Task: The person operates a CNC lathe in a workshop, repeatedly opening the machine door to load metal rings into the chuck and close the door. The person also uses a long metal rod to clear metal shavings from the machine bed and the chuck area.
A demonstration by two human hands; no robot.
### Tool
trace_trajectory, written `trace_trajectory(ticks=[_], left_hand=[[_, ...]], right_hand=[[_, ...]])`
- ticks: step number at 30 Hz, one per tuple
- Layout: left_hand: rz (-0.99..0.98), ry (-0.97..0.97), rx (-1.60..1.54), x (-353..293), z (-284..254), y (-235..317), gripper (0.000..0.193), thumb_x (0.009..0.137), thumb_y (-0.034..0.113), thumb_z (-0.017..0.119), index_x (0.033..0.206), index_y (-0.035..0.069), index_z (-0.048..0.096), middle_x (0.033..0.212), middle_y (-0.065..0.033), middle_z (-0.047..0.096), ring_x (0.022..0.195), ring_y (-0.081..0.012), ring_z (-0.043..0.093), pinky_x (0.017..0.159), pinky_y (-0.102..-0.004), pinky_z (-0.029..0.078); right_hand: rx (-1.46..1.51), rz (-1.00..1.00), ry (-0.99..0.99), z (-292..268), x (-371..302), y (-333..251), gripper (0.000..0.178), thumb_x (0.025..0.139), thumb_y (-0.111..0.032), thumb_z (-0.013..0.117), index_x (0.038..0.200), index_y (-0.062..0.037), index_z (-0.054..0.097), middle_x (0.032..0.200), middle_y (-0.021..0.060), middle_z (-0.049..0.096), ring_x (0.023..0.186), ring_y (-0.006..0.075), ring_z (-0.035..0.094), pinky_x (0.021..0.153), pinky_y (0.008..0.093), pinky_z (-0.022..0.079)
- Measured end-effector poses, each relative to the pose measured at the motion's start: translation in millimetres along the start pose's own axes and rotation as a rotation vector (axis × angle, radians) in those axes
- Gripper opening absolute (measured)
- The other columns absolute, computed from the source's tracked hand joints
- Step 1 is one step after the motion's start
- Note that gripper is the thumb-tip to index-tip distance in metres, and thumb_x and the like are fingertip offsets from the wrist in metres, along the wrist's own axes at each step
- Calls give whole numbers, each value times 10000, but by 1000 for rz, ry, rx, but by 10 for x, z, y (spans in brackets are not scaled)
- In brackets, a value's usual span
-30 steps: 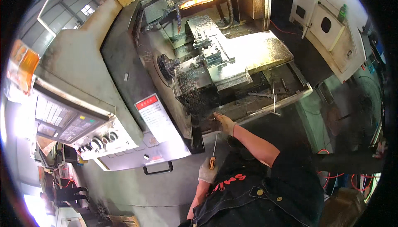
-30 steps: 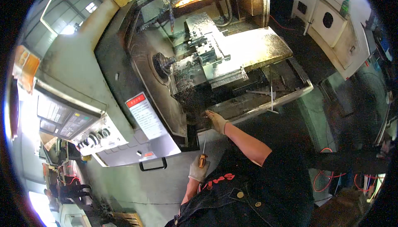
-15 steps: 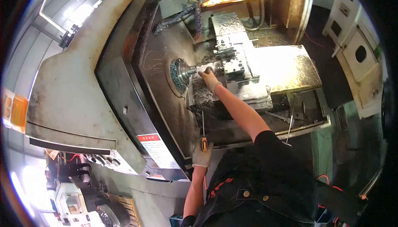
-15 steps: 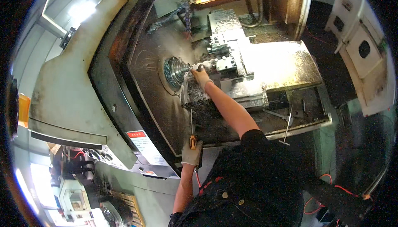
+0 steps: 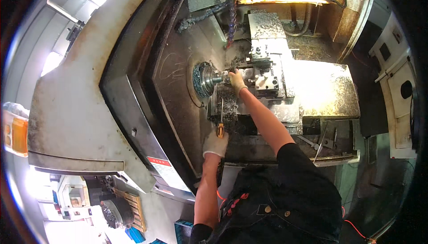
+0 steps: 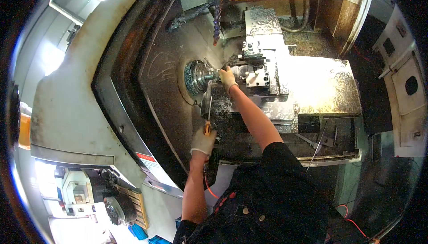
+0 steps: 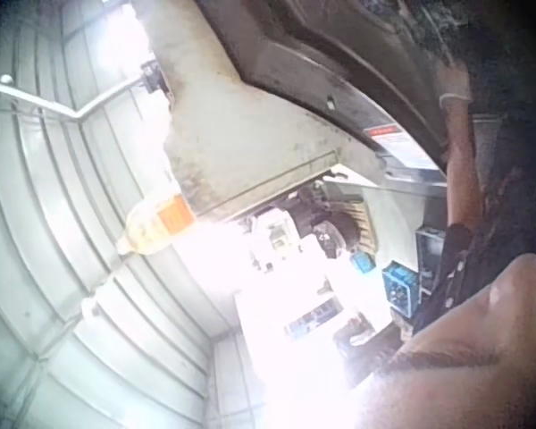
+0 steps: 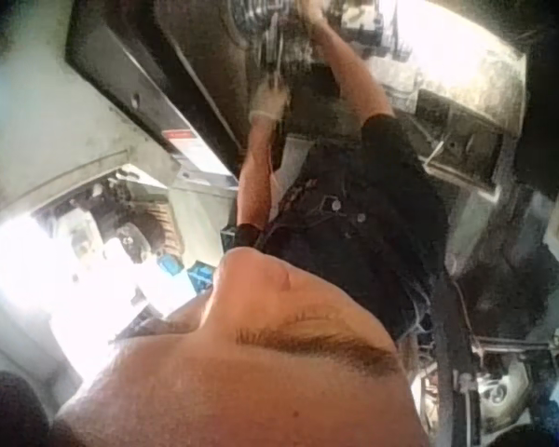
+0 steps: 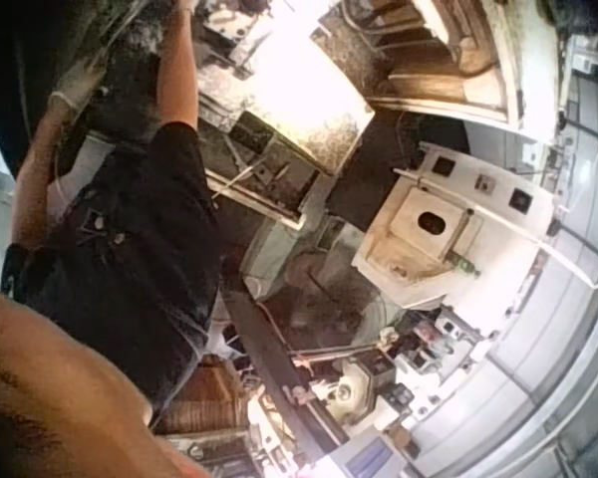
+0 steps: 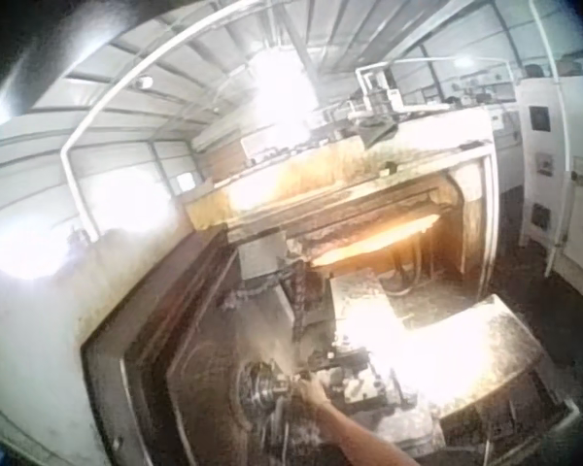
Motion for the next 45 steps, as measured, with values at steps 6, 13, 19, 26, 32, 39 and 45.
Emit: trace_trajectory(ticks=[6, 13, 19, 26, 32, 39, 45], left_hand=[[121, 71, 11, 392, -74, 413, 396, 710, 291, 569, 1015, 40, 561, 904, -216, 601, 881, -378, 568, 775, -427, 442], [119, 40, 162, 904, -135, 346, 424, 674, 302, 605, 981, 14, 555, 913, -235, 593, 852, -379, 579, 755, -424, 450], [79, 77, 148, 578, -195, 708, 425, 735, 320, 521, 1028, 15, 567, 1021, -248, 564, 945, -388, 546, 819, -437, 430], [124, -61, 101, 189, -33, 467, 442, 747, 338, 498, 1070, 37, 516, 1016, -242, 557, 948, -400, 528, 819, -459, 415], [184, -2, 103, -371, -56, 280, 411, 759, 359, 529, 1071, 91, 527, 965, -221, 578, 915, -390, 543, 787, -459, 424], [407, -46, -199, -1241, -217, -432, 223, 757, 204, 619, 912, 52, 566, 781, -139, 606, 739, -257, 607, 648, -329, 465], [452, -238, -252, -1876, -636, -1043, 238, 701, 128, 658, 908, 44, 576, 732, -86, 590, 665, -165, 577, 623, -306, 456]], right_hand=[[-78, -98, -16, -186, 191, 303, 404, 847, -343, 472, 1093, -23, 500, 1038, 202, 561, 989, 361, 511, 831, 360, 388], [-232, 12, -165, -235, -375, -217, 421, 817, -307, 525, 1089, 14, 502, 1067, 173, 565, 962, 243, 532, 818, 324, 392], [274, -43, -167, -257, -94, 111, 360, 779, -211, 597, 1058, 6, 528, 968, 103, 596, 864, 200, 542, 773, 314, 414], [587, -78, -121, -118, -232, 4, 357, 729, -110, 678, 1045, -26, 536, 898, 40, 585, 806, 167, 522, 745, 298, 420], [351, -96, -148, -63, 58, 158, 510, 724, -152, 701, 1176, -48, 489, 1073, 62, 552, 974, 168, 495, 845, 281, 389], [99, -291, -203, 32, -71, -49, 544, 698, -141, 704, 1184, -42, 480, 1089, 72, 568, 993, 152, 516, 851, 267, 394], [-203, -313, -177, -44, -76, -206, 566, 698, -176, 689, 1198, -57, 452, 1101, 105, 560, 979, 187, 533, 838, 296, 410]])
Point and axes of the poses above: each hand's wrist, its own x-axis towards the middle knuckle, its own z-axis out of the palm, y = z × x, the point moved 7 cm from there along x, towards the middle knuckle
